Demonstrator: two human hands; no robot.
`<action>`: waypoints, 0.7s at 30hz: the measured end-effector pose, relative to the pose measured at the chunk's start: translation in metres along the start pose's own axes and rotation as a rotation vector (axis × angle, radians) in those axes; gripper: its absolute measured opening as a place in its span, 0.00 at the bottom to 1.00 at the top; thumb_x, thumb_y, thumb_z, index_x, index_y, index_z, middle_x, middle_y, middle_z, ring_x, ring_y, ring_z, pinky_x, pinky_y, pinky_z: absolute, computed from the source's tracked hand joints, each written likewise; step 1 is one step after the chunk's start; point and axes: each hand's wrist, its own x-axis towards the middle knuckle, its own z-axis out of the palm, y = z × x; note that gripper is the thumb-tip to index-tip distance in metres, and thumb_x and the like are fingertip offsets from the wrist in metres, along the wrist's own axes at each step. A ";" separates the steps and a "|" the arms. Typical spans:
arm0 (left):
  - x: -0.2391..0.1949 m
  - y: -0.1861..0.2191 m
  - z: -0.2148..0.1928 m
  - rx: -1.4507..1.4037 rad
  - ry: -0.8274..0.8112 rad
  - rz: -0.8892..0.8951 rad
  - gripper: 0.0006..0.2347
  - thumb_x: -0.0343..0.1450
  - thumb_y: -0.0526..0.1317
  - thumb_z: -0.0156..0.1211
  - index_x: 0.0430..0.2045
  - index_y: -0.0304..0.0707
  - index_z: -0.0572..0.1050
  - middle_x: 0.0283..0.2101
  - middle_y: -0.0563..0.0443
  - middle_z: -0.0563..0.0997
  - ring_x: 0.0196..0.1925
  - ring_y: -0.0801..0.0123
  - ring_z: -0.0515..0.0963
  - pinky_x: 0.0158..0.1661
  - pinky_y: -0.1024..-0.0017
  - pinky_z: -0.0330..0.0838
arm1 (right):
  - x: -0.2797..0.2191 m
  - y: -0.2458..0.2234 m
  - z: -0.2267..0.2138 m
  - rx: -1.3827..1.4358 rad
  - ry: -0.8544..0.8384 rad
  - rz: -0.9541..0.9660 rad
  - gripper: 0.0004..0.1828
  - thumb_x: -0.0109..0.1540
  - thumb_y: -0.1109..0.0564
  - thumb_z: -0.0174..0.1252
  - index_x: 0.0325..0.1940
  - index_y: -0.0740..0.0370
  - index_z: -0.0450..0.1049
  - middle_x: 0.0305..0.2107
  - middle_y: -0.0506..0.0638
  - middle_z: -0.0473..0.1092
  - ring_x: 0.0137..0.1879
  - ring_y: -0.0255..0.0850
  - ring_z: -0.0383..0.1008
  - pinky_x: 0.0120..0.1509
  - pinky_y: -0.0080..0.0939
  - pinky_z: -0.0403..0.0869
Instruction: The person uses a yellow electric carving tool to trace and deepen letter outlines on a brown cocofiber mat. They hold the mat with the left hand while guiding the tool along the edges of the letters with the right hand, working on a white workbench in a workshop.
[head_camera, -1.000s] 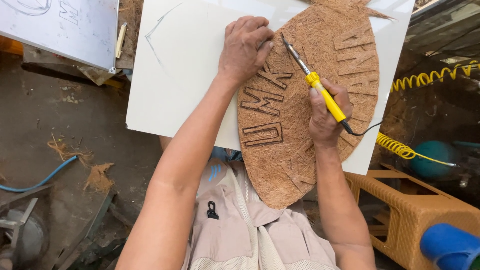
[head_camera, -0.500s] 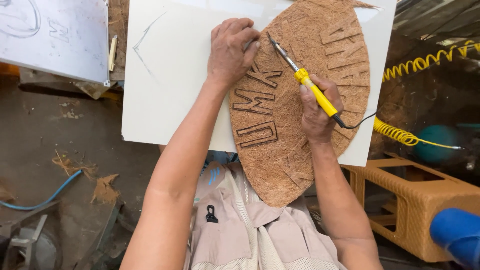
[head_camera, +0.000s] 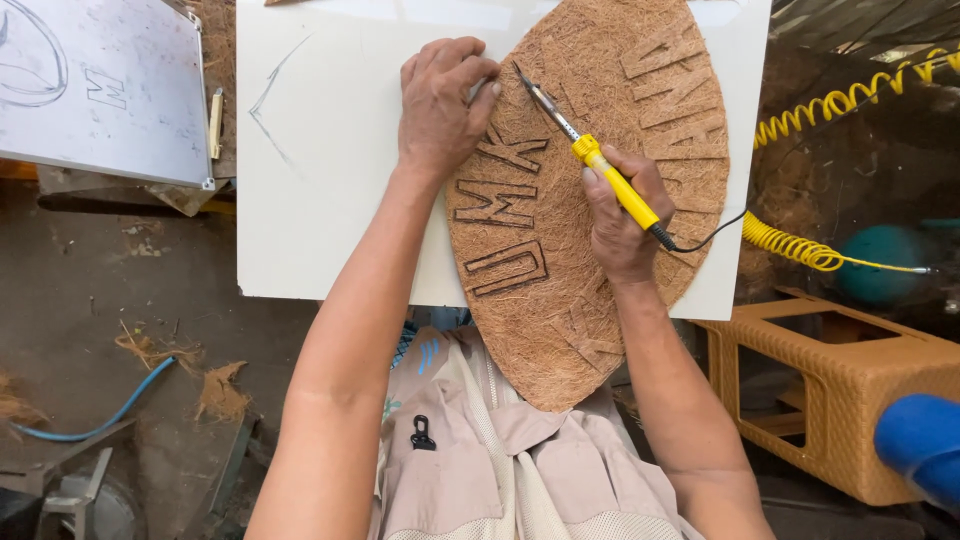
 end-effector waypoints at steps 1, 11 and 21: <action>0.000 0.000 0.000 -0.001 -0.001 0.001 0.04 0.69 0.41 0.65 0.34 0.47 0.80 0.48 0.52 0.79 0.54 0.58 0.73 0.54 0.55 0.61 | 0.000 0.000 0.000 -0.001 0.002 0.000 0.12 0.66 0.58 0.60 0.49 0.69 0.72 0.43 0.59 0.73 0.48 0.46 0.75 0.51 0.38 0.75; 0.000 0.000 0.000 0.012 0.009 0.016 0.04 0.69 0.41 0.65 0.34 0.47 0.80 0.47 0.52 0.79 0.54 0.59 0.73 0.53 0.56 0.61 | 0.000 0.001 -0.001 -0.041 -0.007 -0.026 0.12 0.66 0.57 0.60 0.47 0.69 0.71 0.41 0.59 0.73 0.47 0.47 0.76 0.49 0.40 0.75; 0.000 0.001 -0.001 0.003 0.018 0.021 0.04 0.69 0.40 0.65 0.34 0.47 0.80 0.47 0.52 0.80 0.54 0.58 0.73 0.53 0.56 0.61 | -0.001 0.000 -0.001 -0.052 -0.002 -0.017 0.11 0.66 0.57 0.60 0.46 0.68 0.72 0.39 0.57 0.72 0.44 0.44 0.74 0.46 0.39 0.74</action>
